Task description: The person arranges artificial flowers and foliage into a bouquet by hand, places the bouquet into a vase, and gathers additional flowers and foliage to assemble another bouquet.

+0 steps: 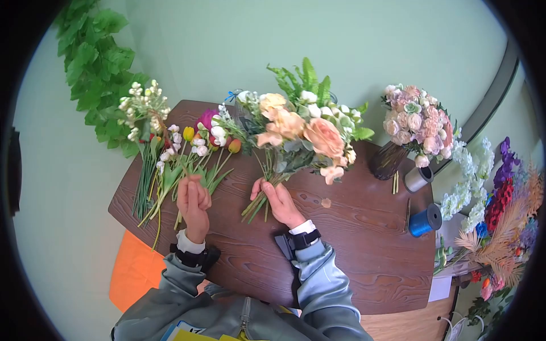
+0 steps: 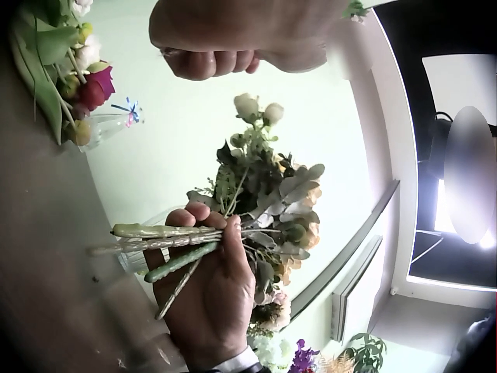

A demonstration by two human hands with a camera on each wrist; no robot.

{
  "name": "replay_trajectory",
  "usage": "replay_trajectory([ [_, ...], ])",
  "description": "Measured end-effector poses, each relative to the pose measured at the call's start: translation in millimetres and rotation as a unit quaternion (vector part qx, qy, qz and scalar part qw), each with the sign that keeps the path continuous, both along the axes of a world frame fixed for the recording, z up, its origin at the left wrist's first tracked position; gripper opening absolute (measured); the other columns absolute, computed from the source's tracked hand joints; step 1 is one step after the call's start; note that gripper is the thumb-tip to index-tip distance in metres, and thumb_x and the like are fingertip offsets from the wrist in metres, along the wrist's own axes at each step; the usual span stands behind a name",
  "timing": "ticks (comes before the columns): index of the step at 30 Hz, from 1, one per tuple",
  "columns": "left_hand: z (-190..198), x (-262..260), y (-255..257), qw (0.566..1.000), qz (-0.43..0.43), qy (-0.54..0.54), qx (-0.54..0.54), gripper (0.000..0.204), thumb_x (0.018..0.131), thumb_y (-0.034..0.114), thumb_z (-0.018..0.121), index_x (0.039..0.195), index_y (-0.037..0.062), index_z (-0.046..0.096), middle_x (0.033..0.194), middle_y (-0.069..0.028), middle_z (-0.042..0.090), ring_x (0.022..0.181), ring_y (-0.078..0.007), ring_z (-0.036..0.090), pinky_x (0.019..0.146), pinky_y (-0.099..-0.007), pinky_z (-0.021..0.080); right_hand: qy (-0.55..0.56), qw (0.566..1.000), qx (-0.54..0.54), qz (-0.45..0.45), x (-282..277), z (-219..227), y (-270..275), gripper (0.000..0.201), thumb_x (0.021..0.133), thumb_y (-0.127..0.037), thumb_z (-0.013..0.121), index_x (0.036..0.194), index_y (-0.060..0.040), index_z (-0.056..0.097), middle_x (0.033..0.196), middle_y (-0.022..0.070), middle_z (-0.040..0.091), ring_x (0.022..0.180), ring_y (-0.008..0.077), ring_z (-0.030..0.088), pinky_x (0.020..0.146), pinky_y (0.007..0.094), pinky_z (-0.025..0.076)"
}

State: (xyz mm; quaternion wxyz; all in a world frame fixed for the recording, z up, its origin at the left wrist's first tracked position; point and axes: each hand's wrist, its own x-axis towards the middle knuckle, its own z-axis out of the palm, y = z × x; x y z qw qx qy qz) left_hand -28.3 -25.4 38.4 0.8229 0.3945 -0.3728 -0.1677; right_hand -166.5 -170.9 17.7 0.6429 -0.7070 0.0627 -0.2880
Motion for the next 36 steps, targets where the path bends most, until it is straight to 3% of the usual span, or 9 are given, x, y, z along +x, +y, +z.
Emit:
replay_trajectory([
  [4, 7, 4, -14, 0.994, 0.051, 0.081, 0.055, 0.022, 0.096, 0.02, 0.039, 0.108, 0.0036, 0.047, 0.058, 0.0058, 0.027, 0.045, -0.0006, 0.022, 0.039, -0.0166, 0.018, -0.008, 1.0, -0.01, 0.016, -2, 4, 0, 0.036, 0.096, -0.032, 0.03, 0.091, -0.0022, 0.05, 0.081, 0.0048, 0.054, 0.08, 0.0135, 0.051, 0.077, 0.0268, 0.039],
  [11, -7, 0, -34, 0.993, -0.025, 0.083, 0.086, 0.025, 0.095, 0.019, 0.043, 0.112, 0.0028, 0.051, 0.061, 0.0074, 0.03, 0.048, 0.0006, 0.024, 0.043, -0.0162, 0.021, -0.002, 1.0, -0.008, 0.025, -2, 8, 5, 0.037, 0.096, -0.032, 0.031, 0.091, -0.0012, 0.049, 0.083, 0.0059, 0.053, 0.081, 0.0136, 0.051, 0.077, 0.0274, 0.04],
  [16, -17, -9, -50, 0.988, -0.041, 0.095, 0.118, 0.021, 0.094, 0.015, 0.045, 0.104, 0.0018, 0.058, 0.065, 0.0074, 0.043, 0.049, 0.0008, 0.029, 0.043, -0.017, 0.023, 0.0, 0.998, -0.054, 0.043, -3, 6, 4, 0.042, 0.095, -0.039, 0.033, 0.091, 0.0003, 0.048, 0.086, 0.0075, 0.053, 0.083, 0.0152, 0.052, 0.076, 0.0279, 0.042],
  [20, -21, -23, -55, 0.987, -0.017, 0.072, 0.144, 0.018, 0.092, 0.014, 0.048, 0.098, 0.0019, 0.06, 0.066, 0.0056, 0.049, 0.049, -0.0003, 0.034, 0.043, -0.0178, 0.027, 0.041, 0.98, -0.191, -0.048, -3, -25, -2, 0.027, 0.094, -0.025, 0.037, 0.096, -0.0008, 0.049, 0.088, 0.0069, 0.053, 0.087, 0.0171, 0.051, 0.08, 0.0289, 0.04],
  [22, -23, -29, -55, 0.993, -0.048, 0.013, 0.108, 0.014, 0.091, 0.012, 0.051, 0.096, 0.0022, 0.06, 0.063, 0.0052, 0.048, 0.05, -0.0019, 0.037, 0.044, -0.0187, 0.029, 0.017, 0.957, -0.269, -0.111, -7, -5, 10, 0.023, 0.093, -0.021, 0.038, 0.096, -0.0015, 0.05, 0.089, 0.007, 0.052, 0.088, 0.0185, 0.05, 0.082, 0.0299, 0.039],
  [23, -21, -32, -51, 0.991, -0.042, 0.007, 0.125, 0.012, 0.09, 0.009, 0.051, 0.095, 0.001, 0.059, 0.064, 0.003, 0.048, 0.052, -0.0027, 0.041, 0.047, -0.0179, 0.031, 0.102, 0.976, -0.177, -0.077, -13, 11, 16, 0.022, 0.093, -0.02, 0.04, 0.096, -0.0008, 0.049, 0.089, 0.0073, 0.052, 0.087, 0.0193, 0.049, 0.082, 0.0304, 0.038],
  [26, -32, -27, -52, 0.989, -0.121, 0.024, 0.082, 0.013, 0.089, 0.008, 0.052, 0.097, -0.0004, 0.059, 0.068, 0.0004, 0.048, 0.057, -0.0031, 0.043, 0.049, -0.0187, 0.033, 0.078, 0.985, -0.152, 0.002, -9, -7, 0, 0.028, 0.094, -0.019, 0.037, 0.103, 0.0016, 0.054, 0.095, 0.0127, 0.059, 0.089, 0.0218, 0.052, 0.085, 0.032, 0.037],
  [30, -33, -25, -50, 0.987, -0.112, -0.012, 0.113, 0.015, 0.089, 0.006, 0.052, 0.1, -0.0025, 0.058, 0.077, -0.0021, 0.048, 0.063, -0.0041, 0.046, 0.054, -0.0191, 0.038, 0.045, 0.991, -0.122, -0.011, -8, 14, 10, 0.027, 0.094, -0.02, 0.038, 0.094, 0.001, 0.054, 0.087, 0.0109, 0.056, 0.083, 0.0206, 0.051, 0.081, 0.032, 0.039],
  [36, -37, -25, -51, 0.987, -0.067, -0.042, 0.143, 0.017, 0.086, 0.002, 0.055, 0.101, -0.0037, 0.058, 0.093, -0.0034, 0.049, 0.077, -0.0079, 0.054, 0.065, -0.0191, 0.045, 0.107, 0.982, -0.151, -0.028, -10, 12, 10, 0.03, 0.094, -0.023, 0.038, 0.097, 0.0019, 0.054, 0.087, 0.0138, 0.057, 0.082, 0.0222, 0.051, 0.077, 0.0323, 0.04],
])
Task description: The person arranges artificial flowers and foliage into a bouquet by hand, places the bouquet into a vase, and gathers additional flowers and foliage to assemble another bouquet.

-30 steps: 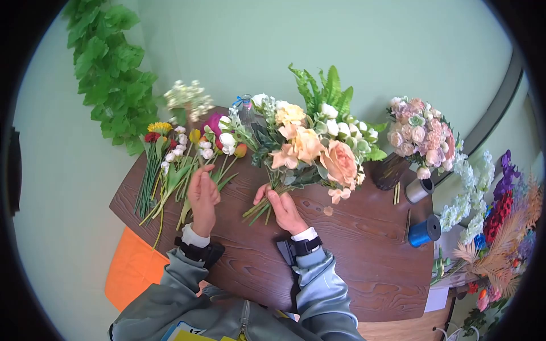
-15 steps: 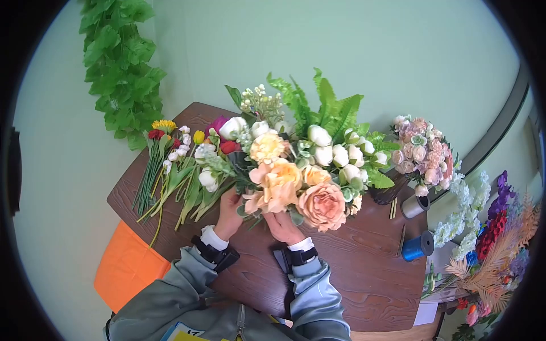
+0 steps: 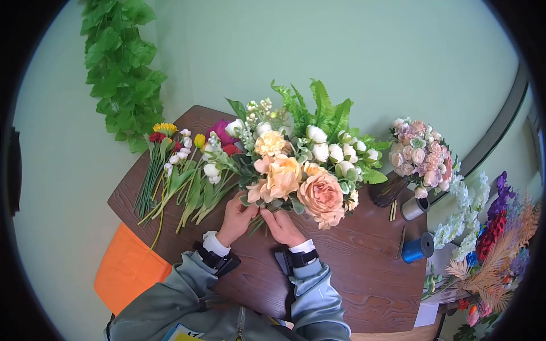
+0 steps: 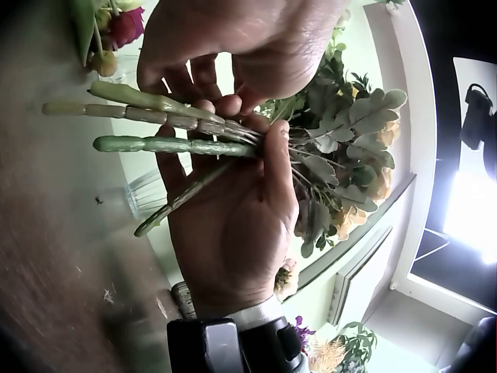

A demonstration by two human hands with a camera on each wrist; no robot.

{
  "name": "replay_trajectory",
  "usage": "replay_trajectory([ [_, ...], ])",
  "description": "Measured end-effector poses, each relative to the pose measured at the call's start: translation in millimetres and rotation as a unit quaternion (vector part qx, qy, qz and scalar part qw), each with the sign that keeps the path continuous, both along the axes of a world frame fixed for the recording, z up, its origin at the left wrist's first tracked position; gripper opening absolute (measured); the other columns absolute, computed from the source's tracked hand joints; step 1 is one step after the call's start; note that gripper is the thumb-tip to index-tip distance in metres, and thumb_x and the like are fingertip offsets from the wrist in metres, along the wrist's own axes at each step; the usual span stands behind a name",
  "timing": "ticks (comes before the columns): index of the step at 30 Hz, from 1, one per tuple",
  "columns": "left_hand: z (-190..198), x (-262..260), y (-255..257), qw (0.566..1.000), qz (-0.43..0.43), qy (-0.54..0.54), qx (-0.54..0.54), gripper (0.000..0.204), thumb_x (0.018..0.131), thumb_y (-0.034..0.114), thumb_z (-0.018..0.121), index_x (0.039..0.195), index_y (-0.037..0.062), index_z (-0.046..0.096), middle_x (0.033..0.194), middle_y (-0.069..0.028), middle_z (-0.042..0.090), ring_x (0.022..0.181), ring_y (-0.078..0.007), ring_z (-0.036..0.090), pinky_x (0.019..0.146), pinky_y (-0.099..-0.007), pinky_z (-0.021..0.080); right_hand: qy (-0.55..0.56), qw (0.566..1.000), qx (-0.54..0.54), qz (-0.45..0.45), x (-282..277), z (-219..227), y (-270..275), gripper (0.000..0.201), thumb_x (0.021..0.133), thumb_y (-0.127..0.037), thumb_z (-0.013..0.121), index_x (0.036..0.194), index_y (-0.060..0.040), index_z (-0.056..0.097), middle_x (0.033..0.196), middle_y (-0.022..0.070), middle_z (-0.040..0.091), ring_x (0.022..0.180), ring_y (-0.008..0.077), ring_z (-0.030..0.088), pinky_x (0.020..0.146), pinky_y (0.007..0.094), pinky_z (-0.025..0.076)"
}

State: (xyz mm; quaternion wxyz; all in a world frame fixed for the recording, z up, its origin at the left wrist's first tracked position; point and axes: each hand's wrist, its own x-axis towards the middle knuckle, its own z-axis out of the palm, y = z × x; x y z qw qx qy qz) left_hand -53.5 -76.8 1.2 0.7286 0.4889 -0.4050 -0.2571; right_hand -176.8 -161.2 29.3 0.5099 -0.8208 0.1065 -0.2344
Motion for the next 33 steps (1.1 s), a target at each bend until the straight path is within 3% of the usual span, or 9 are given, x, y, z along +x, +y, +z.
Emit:
replay_trajectory([
  [3, 2, 0, 2, 1.0, 0.008, -0.017, 0.022, 0.018, 0.084, 0.0, 0.057, 0.102, -0.0015, 0.059, 0.094, -0.0027, 0.049, 0.079, -0.0084, 0.054, 0.065, -0.0199, 0.046, 0.102, 0.994, -0.041, -0.006, -4, 15, 3, 0.032, 0.095, -0.025, 0.037, 0.104, 0.0016, 0.052, 0.09, 0.0165, 0.056, 0.083, 0.0245, 0.053, 0.076, 0.0334, 0.041],
  [12, 18, 2, 11, 0.989, 0.078, -0.129, 0.013, 0.015, 0.08, 0.001, 0.06, 0.095, -0.001, 0.059, 0.094, -0.0023, 0.052, 0.08, -0.0089, 0.053, 0.065, -0.0214, 0.045, 0.02, 0.947, -0.317, -0.047, -5, -42, -13, 0.032, 0.085, -0.011, 0.045, 0.117, -0.0053, 0.051, 0.119, 0.0191, 0.048, 0.11, 0.0338, 0.048, 0.093, 0.04, 0.038],
  [16, -23, 20, -13, 0.994, 0.091, 0.02, -0.048, 0.014, 0.074, 0.002, 0.061, 0.088, -0.0002, 0.06, 0.08, -0.0045, 0.059, 0.075, -0.0071, 0.052, 0.06, -0.0243, 0.043, -0.016, 0.977, -0.204, -0.068, -5, -49, -12, 0.034, 0.082, -0.021, 0.053, 0.112, -0.0068, 0.054, 0.114, 0.0116, 0.054, 0.111, 0.0281, 0.048, 0.096, 0.0471, 0.032],
  [19, -54, 37, -9, 0.995, -0.009, 0.097, 0.028, 0.014, 0.071, 0.003, 0.063, 0.084, -0.0013, 0.059, 0.073, -0.0025, 0.061, 0.066, -0.0062, 0.052, 0.059, -0.0243, 0.043, 0.031, 0.89, -0.427, -0.154, -3, -80, -21, 0.031, 0.083, -0.017, 0.051, 0.111, -0.0032, 0.05, 0.113, 0.0169, 0.049, 0.108, 0.0353, 0.044, 0.096, 0.0418, 0.032],
  [22, -24, 14, -1, 0.998, 0.029, 0.045, -0.035, 0.019, 0.07, 0.005, 0.065, 0.086, -0.0017, 0.058, 0.076, -0.0042, 0.061, 0.066, -0.0068, 0.053, 0.057, -0.0265, 0.044, -0.006, 0.899, -0.414, -0.142, -7, -69, -16, 0.036, 0.083, -0.017, 0.052, 0.116, -0.0037, 0.046, 0.113, 0.0161, 0.049, 0.108, 0.0354, 0.044, 0.097, 0.0413, 0.032],
  [23, 0, 6, 3, 0.997, 0.048, 0.029, -0.057, 0.02, 0.073, 0.005, 0.065, 0.089, -0.0031, 0.056, 0.083, -0.0054, 0.061, 0.066, -0.0072, 0.054, 0.055, -0.0263, 0.045, 0.027, 0.957, -0.284, -0.062, -6, -90, -27, 0.034, 0.087, -0.015, 0.049, 0.117, -0.0012, 0.045, 0.115, 0.0169, 0.048, 0.109, 0.0329, 0.045, 0.097, 0.0382, 0.031],
  [26, 3, 10, 4, 0.994, 0.066, -0.088, 0.011, 0.02, 0.078, 0.005, 0.063, 0.094, -0.0033, 0.055, 0.085, -0.004, 0.058, 0.066, -0.0065, 0.054, 0.054, -0.0232, 0.045, 0.033, 0.999, -0.039, 0.003, -3, -15, 2, 0.031, 0.093, -0.025, 0.04, 0.106, 0.0018, 0.051, 0.111, 0.0177, 0.053, 0.101, 0.0256, 0.051, 0.091, 0.0346, 0.037],
  [31, 14, 9, 17, 0.998, -0.014, -0.059, 0.028, 0.009, 0.085, 0.001, 0.054, 0.092, -0.0043, 0.057, 0.078, -0.0018, 0.054, 0.065, -0.0051, 0.054, 0.052, -0.0192, 0.043, 0.096, 0.995, -0.006, 0.021, 2, -1, -2, 0.031, 0.094, -0.023, 0.039, 0.106, 0.0023, 0.052, 0.097, 0.0138, 0.057, 0.09, 0.0254, 0.052, 0.085, 0.0327, 0.039],
  [33, 11, 6, 17, 0.999, -0.005, -0.033, 0.008, 0.009, 0.085, -0.001, 0.052, 0.091, -0.0045, 0.058, 0.079, -0.0026, 0.054, 0.063, -0.0058, 0.052, 0.052, -0.0192, 0.042, -0.014, 0.997, 0.035, 0.065, 9, -23, -8, 0.029, 0.093, -0.021, 0.041, 0.107, 0.0027, 0.052, 0.094, 0.0134, 0.057, 0.09, 0.024, 0.052, 0.084, 0.0334, 0.04],
])
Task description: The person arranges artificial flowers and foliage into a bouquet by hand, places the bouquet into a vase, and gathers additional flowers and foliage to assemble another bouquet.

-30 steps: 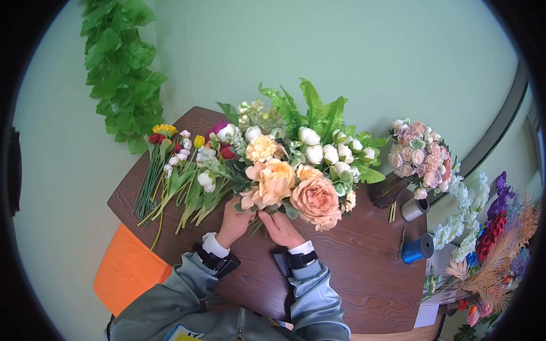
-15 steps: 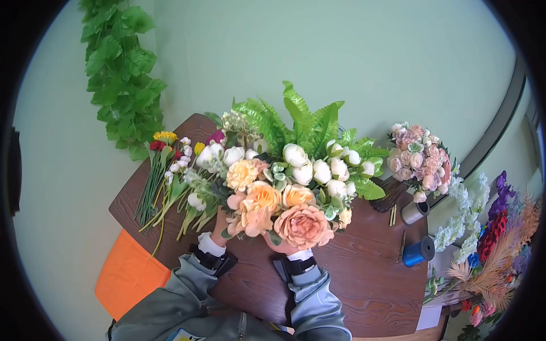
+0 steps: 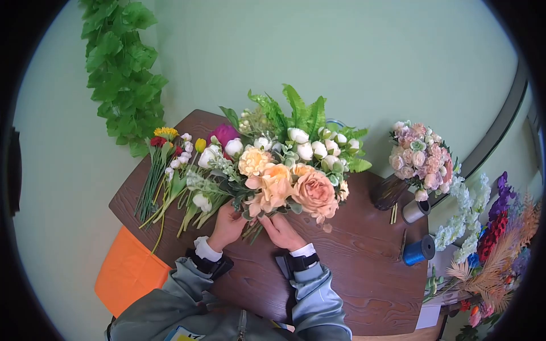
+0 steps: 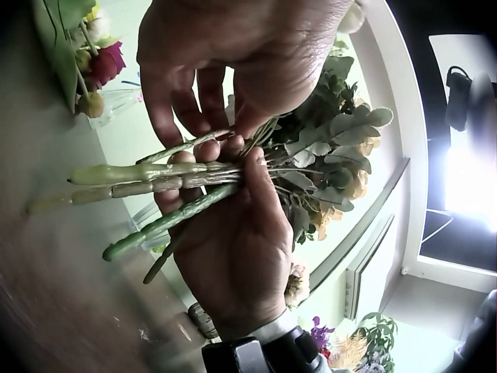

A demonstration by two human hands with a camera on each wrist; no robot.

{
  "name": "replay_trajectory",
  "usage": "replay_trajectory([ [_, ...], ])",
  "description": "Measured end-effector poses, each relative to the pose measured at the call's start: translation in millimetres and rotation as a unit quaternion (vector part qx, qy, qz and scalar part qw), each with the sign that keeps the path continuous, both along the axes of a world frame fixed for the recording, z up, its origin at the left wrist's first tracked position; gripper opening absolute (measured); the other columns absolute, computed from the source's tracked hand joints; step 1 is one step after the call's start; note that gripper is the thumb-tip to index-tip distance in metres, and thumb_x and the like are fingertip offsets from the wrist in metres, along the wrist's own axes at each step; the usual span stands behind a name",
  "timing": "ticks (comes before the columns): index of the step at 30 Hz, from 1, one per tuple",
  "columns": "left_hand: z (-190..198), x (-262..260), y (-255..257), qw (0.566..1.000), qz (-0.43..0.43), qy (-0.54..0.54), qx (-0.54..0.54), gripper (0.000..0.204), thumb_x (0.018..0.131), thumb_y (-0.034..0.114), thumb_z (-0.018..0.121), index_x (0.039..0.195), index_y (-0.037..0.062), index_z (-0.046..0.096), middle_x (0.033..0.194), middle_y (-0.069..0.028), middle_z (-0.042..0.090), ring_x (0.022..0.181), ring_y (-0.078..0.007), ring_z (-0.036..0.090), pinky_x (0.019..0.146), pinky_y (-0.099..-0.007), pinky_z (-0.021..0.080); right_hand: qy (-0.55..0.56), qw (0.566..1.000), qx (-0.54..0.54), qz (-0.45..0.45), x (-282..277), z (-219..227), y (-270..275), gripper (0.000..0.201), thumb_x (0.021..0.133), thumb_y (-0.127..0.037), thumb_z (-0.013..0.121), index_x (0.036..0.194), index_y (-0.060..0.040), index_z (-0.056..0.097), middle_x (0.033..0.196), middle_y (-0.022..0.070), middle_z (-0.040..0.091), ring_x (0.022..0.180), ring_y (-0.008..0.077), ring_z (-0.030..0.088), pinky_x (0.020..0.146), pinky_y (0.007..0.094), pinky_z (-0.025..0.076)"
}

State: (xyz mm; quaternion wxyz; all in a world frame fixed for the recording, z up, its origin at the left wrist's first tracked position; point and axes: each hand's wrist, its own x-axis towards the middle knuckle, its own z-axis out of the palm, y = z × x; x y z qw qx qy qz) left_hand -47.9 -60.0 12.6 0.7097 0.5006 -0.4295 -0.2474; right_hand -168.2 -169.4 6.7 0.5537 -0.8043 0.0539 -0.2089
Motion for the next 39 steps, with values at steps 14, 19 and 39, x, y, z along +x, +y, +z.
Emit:
replay_trajectory([
  [14, -16, 8, 11, 0.996, -0.065, -0.04, 0.047, 0.015, 0.086, 0.004, 0.046, 0.095, 0.0074, 0.058, 0.089, -0.0049, 0.059, 0.083, -0.0149, 0.055, 0.075, -0.0268, 0.044, 0.02, 0.998, 0.04, -0.034, -7, 26, 9, 0.026, 0.093, -0.019, 0.042, 0.103, 0.0023, 0.054, 0.095, 0.01, 0.058, 0.09, 0.0233, 0.052, 0.085, 0.0328, 0.039],
  [19, -31, 1, 7, 0.793, 0.052, -0.5, 0.344, 0.022, 0.083, 0.006, 0.046, 0.1, 0.0138, 0.058, 0.095, -0.0086, 0.057, 0.091, -0.0233, 0.054, 0.08, -0.0338, 0.042, 0.006, 0.998, -0.01, -0.067, -6, -6, 0, 0.027, 0.094, -0.018, 0.042, 0.111, 0.0014, 0.05, 0.105, 0.005, 0.055, 0.097, 0.0147, 0.047, 0.086, 0.0277, 0.037],
  [39, -29, -25, -13, 0.993, 0.11, -0.033, 0.037, 0.018, 0.09, 0.01, 0.046, 0.1, -0.003, 0.054, 0.081, -0.0048, 0.057, 0.07, -0.0113, 0.051, 0.064, -0.0254, 0.043, -0.011, 0.993, 0.108, -0.042, -4, 8, 6, 0.029, 0.095, -0.024, 0.04, 0.101, 0.0014, 0.052, 0.094, 0.0068, 0.055, 0.089, 0.0156, 0.048, 0.084, 0.0283, 0.038],
])
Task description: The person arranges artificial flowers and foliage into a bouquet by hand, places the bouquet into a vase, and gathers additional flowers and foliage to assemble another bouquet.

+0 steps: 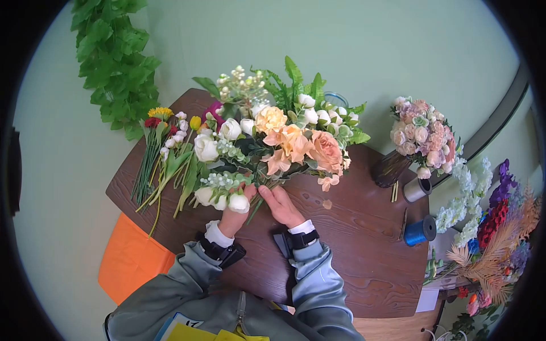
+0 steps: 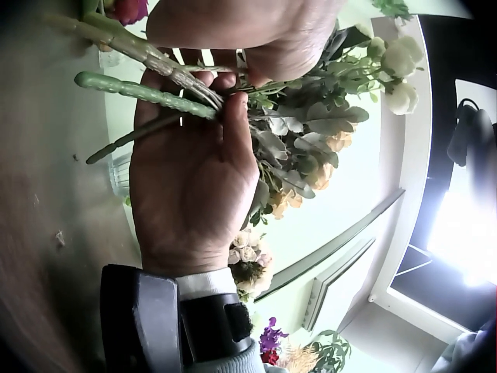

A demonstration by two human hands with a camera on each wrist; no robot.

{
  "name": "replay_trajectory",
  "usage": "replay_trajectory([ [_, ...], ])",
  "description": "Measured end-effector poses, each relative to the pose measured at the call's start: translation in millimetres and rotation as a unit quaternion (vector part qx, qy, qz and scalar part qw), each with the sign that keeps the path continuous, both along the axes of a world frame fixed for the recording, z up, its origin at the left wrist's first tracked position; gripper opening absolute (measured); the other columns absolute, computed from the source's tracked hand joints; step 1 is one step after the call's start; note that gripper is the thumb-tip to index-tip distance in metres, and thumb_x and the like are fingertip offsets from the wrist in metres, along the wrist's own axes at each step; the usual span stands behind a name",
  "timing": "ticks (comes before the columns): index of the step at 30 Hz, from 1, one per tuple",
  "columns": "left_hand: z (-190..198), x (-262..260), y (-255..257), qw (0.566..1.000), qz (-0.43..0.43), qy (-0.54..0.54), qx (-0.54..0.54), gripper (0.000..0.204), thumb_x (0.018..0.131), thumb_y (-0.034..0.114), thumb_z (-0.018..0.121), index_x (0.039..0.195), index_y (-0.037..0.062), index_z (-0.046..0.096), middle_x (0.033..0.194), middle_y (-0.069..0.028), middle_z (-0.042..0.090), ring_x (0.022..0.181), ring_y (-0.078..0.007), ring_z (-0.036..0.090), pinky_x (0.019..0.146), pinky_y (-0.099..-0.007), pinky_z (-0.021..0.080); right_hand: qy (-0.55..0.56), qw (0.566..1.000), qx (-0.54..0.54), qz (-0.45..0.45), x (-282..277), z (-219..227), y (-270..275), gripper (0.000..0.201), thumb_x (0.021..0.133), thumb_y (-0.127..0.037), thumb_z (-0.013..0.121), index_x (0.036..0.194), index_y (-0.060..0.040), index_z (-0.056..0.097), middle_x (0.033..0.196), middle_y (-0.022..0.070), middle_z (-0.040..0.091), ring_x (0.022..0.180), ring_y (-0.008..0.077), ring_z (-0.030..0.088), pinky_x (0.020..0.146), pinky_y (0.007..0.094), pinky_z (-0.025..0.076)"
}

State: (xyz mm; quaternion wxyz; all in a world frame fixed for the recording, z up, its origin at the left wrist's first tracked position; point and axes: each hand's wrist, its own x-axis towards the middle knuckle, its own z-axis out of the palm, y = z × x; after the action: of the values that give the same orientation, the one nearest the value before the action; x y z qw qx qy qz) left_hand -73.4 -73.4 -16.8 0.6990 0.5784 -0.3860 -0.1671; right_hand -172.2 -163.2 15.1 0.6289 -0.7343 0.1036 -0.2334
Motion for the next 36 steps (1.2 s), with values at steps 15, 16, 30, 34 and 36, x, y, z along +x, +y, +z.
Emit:
replay_trajectory([
  [15, 27, 20, -1, 0.963, -0.092, 0.156, -0.199, 0.015, 0.086, 0.001, 0.056, 0.1, -0.0038, 0.059, 0.09, -0.0054, 0.063, 0.076, -0.0073, 0.056, 0.068, -0.0224, 0.048, -0.008, 1.0, 0.003, -0.012, 7, -23, -5, 0.028, 0.094, -0.02, 0.042, 0.108, 0.0025, 0.052, 0.1, 0.0118, 0.058, 0.095, 0.018, 0.052, 0.086, 0.0305, 0.039],
  [16, 27, 15, -1, 0.979, -0.039, 0.098, -0.176, 0.019, 0.086, 0.002, 0.056, 0.105, -0.0034, 0.058, 0.092, -0.006, 0.062, 0.078, -0.0086, 0.057, 0.071, -0.0238, 0.048, -0.007, 1.0, 0.004, -0.011, 7, -24, -5, 0.028, 0.094, -0.02, 0.042, 0.108, 0.0025, 0.052, 0.1, 0.0118, 0.058, 0.095, 0.018, 0.052, 0.086, 0.0305, 0.039],
  [30, 59, 26, -5, 0.981, 0.036, 0.092, -0.167, 0.012, 0.091, 0.007, 0.049, 0.096, -0.0019, 0.055, 0.08, 0.0015, 0.053, 0.069, -0.0049, 0.049, 0.06, -0.0192, 0.041, -0.083, 0.996, -0.037, -0.02, 10, -19, -7, 0.033, 0.093, -0.018, 0.04, 0.116, 0.0044, 0.048, 0.116, 0.0153, 0.053, 0.112, 0.0227, 0.047, 0.095, 0.0313, 0.034],
  [34, 59, 8, -4, 0.983, 0.014, 0.114, -0.144, 0.013, 0.091, 0.007, 0.048, 0.098, -0.002, 0.054, 0.081, 0.0013, 0.054, 0.065, -0.0057, 0.05, 0.059, -0.0186, 0.041, -0.085, 0.992, -0.042, -0.082, 13, -6, 3, 0.024, 0.092, -0.022, 0.046, 0.102, -0.0019, 0.055, 0.096, 0.0055, 0.058, 0.094, 0.0151, 0.053, 0.084, 0.0291, 0.04],
  [36, 61, 0, -3, 0.979, 0.014, 0.196, -0.057, 0.014, 0.092, 0.009, 0.047, 0.1, 0.0002, 0.055, 0.088, 0.0013, 0.057, 0.075, -0.0027, 0.052, 0.062, -0.0189, 0.045, -0.021, 0.962, -0.2, -0.185, 6, 7, 11, 0.017, 0.089, -0.016, 0.051, 0.099, -0.0049, 0.058, 0.092, 0.0069, 0.061, 0.089, 0.0188, 0.056, 0.079, 0.0305, 0.043],
])
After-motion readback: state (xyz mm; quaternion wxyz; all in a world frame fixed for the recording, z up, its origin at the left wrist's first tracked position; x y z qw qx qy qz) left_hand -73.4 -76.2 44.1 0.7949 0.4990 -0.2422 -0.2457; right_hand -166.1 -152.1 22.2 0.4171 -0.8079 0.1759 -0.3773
